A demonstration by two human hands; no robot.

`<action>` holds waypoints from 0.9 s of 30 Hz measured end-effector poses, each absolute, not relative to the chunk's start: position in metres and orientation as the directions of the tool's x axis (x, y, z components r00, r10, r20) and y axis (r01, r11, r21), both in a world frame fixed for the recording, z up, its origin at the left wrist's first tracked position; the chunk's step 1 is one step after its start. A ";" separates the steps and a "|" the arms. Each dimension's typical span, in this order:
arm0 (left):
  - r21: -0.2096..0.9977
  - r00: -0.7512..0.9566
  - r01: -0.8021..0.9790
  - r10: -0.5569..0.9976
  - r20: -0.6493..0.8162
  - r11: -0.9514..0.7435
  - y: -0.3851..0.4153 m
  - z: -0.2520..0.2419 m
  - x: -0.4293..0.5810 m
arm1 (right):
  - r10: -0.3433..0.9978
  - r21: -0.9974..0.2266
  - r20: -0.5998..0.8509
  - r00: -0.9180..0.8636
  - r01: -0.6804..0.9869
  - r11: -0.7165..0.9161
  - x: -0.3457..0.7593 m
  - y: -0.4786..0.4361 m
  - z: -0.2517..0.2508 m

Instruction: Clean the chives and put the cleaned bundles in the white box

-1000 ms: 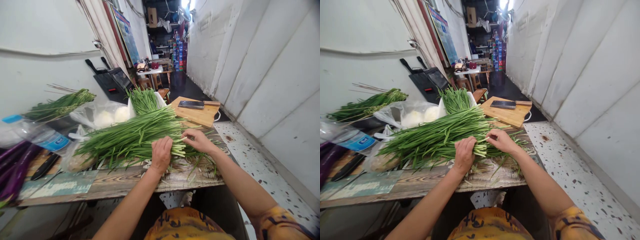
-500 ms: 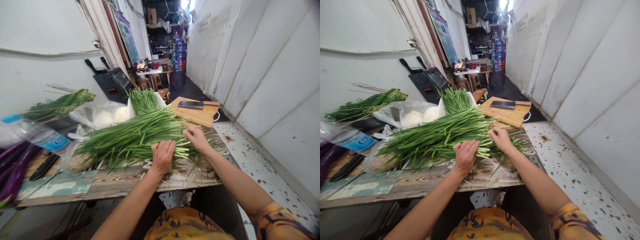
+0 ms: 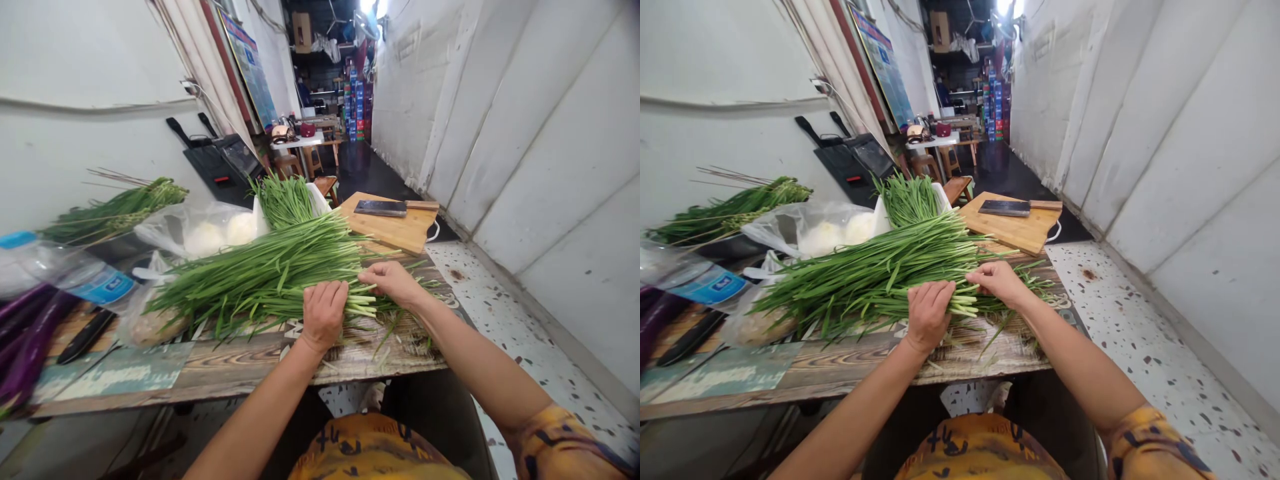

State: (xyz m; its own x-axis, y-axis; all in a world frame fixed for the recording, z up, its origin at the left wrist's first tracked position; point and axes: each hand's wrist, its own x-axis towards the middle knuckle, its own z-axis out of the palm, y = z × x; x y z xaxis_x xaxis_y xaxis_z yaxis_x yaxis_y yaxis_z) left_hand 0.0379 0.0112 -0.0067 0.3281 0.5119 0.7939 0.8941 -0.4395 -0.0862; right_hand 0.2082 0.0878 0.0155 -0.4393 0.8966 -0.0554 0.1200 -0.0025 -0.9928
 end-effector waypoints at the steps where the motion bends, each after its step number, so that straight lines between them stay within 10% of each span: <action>1: -0.073 0.321 0.893 0.518 0.793 -0.443 0.011 -0.007 0.037 | 0.893 -0.997 -0.052 -0.447 0.072 -0.022 0.207 0.087 0.015; 12: 0.137 0.181 0.897 0.632 0.753 -0.420 0.013 -0.010 0.036 | 0.830 -0.806 0.404 -0.384 0.280 0.521 0.215 0.091 0.018; 17: 0.226 0.051 0.889 0.575 0.816 -0.399 0.019 -0.018 0.032 | 0.921 -0.693 0.296 -0.253 0.607 0.389 0.227 0.104 0.016; 21: 0.162 0.104 0.911 0.592 0.799 -0.379 0.022 -0.017 0.030 | 0.887 -0.458 0.395 -0.238 0.786 0.415 0.221 0.111 0.008; 27: -0.016 0.279 0.927 0.661 0.697 -0.375 0.021 -0.009 0.029 | 0.673 -0.366 0.536 -0.510 0.578 0.730 0.199 0.125 -0.012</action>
State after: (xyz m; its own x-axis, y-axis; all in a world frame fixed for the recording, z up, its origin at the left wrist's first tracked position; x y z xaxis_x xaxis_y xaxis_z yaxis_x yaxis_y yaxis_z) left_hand 0.0293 0.0209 -0.0087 0.2789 0.6610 0.6966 0.9271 -0.3745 -0.0158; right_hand 0.1990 0.1249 -0.0121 -0.5099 0.6726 0.5362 0.5776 0.7297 -0.3660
